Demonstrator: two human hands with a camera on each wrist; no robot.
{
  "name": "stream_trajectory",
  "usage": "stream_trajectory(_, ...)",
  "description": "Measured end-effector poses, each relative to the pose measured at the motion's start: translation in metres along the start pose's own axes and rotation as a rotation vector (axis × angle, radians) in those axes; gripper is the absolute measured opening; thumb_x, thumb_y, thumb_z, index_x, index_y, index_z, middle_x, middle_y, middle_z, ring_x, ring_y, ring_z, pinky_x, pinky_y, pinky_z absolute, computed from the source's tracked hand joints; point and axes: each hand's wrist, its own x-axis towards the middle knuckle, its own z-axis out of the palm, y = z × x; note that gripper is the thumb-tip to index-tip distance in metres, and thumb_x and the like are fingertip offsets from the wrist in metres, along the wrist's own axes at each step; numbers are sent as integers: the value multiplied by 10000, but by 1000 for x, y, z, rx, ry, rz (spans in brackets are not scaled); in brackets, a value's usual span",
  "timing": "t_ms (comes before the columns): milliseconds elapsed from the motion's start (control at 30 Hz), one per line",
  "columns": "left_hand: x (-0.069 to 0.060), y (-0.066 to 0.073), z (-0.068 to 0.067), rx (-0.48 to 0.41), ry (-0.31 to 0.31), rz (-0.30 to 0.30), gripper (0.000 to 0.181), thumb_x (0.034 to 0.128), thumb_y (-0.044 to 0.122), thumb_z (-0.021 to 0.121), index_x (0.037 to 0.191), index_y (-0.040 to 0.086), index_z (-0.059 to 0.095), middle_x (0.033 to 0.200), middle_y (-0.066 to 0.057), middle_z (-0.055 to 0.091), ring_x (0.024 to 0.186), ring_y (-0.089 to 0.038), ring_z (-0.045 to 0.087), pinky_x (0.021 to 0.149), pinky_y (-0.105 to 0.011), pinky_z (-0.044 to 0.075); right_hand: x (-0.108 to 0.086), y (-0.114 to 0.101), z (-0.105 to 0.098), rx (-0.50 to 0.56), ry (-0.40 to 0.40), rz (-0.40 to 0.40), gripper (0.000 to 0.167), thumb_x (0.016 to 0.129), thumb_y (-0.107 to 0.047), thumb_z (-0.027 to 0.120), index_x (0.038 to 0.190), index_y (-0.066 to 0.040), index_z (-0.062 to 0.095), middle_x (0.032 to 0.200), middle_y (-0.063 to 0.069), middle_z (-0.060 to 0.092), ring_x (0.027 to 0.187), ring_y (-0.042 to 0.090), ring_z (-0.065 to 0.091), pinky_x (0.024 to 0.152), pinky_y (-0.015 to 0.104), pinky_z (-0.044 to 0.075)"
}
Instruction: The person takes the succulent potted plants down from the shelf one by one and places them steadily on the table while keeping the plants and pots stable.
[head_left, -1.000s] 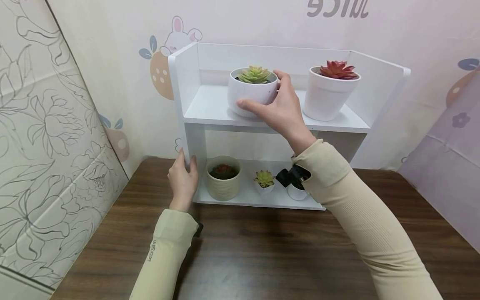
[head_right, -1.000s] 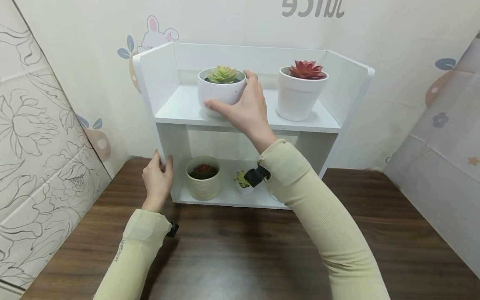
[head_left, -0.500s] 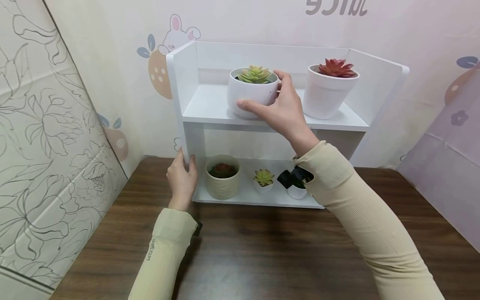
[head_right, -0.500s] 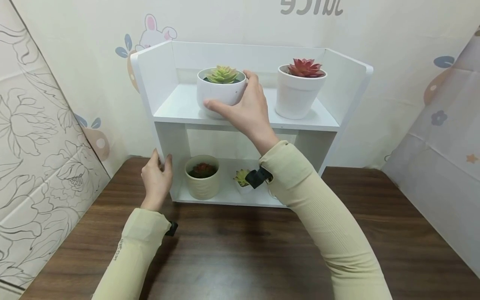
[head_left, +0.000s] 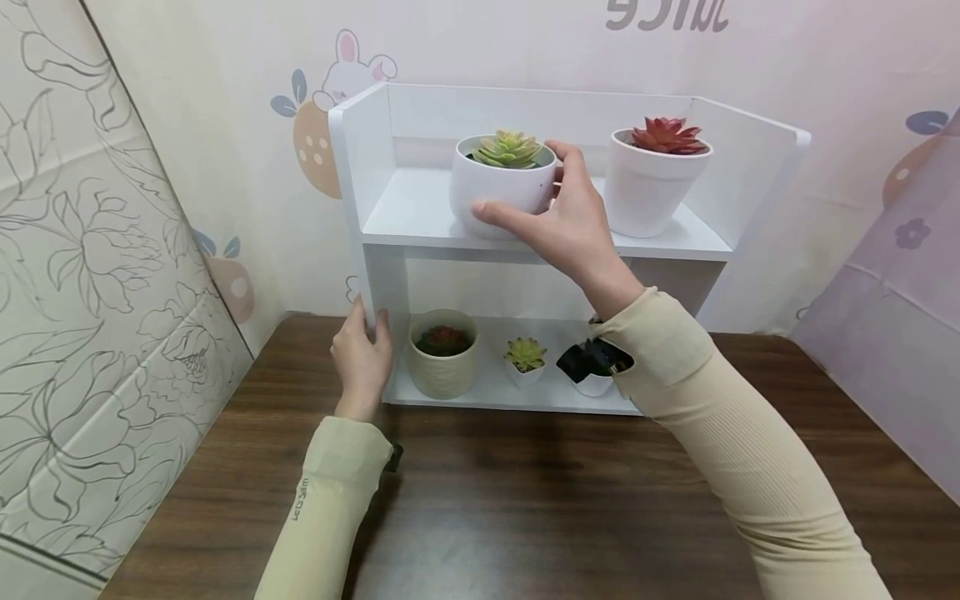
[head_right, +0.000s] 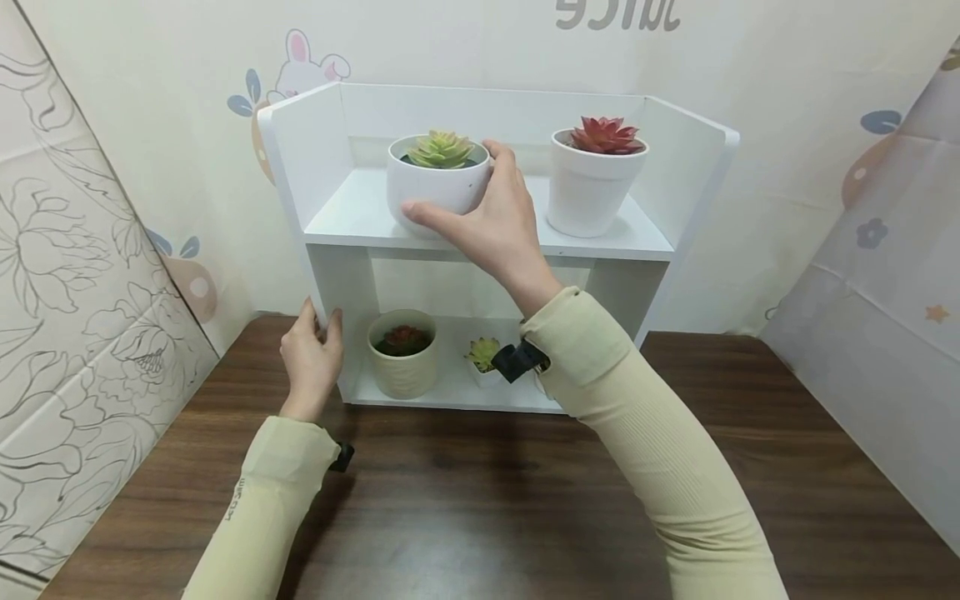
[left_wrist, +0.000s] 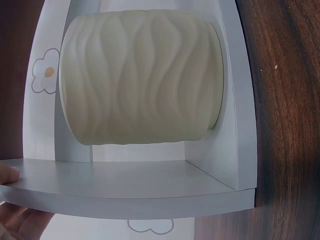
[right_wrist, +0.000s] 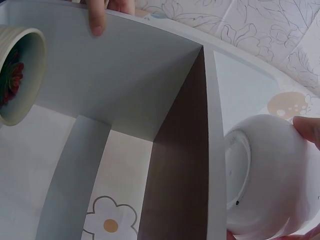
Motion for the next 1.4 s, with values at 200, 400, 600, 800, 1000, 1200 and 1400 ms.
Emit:
stream_trajectory(200,0,0,0,-7,0,0,326,949,104,547,1258,0,563,1218,-232,631,1095,-414,617,859,-573,506,-3,0,-2,-9,5,-10,1012,694,-497,799,1486,-210,239,1338,64,471,1188,166,476,936,345,459)
stream_trajectory(400,0,-1,0,1,7,10,321,948,115,551,1250,8,568,1202,-235,638,1080,-412,626,848,-565,514,-4,2,-4,2,6,-5,1004,693,-493,803,1481,-214,246,1329,64,476,1166,162,479,922,346,461)
stream_trajectory(600,-1,-1,0,0,-5,-2,334,952,117,545,1268,10,558,1213,-239,631,1090,-413,621,854,-564,513,-8,2,-6,16,11,4,988,687,-498,805,1471,-234,265,1317,55,484,1159,163,485,915,344,460)
stream_trajectory(800,-1,-1,1,-3,4,9,334,950,115,548,1265,7,560,1200,-245,635,1075,-414,628,838,-563,519,-13,1,-7,22,14,-20,961,694,-489,803,1460,-230,283,1290,55,483,1151,174,481,900,353,465)
stream_trajectory(1000,0,-1,1,0,15,16,334,946,114,555,1262,5,563,1202,-245,634,1070,-411,631,832,-560,522,-17,0,-9,27,10,-31,947,698,-483,803,1455,-232,291,1283,61,474,1159,183,480,898,363,480)
stream_trajectory(1200,-1,-2,1,1,20,14,332,947,115,558,1262,11,567,1205,-237,636,1076,-407,629,839,-557,521,-21,1,-10,39,6,-42,937,704,-472,803,1453,-232,295,1287,58,471,1155,187,474,891,370,481)
stream_trajectory(1400,-1,-2,2,0,20,13,336,948,118,557,1266,12,565,1201,-243,636,1079,-406,628,836,-542,528,-25,2,-13,47,8,-50,936,708,-464,804,1457,-230,294,1286,55,469,1147,191,472,881,373,490)
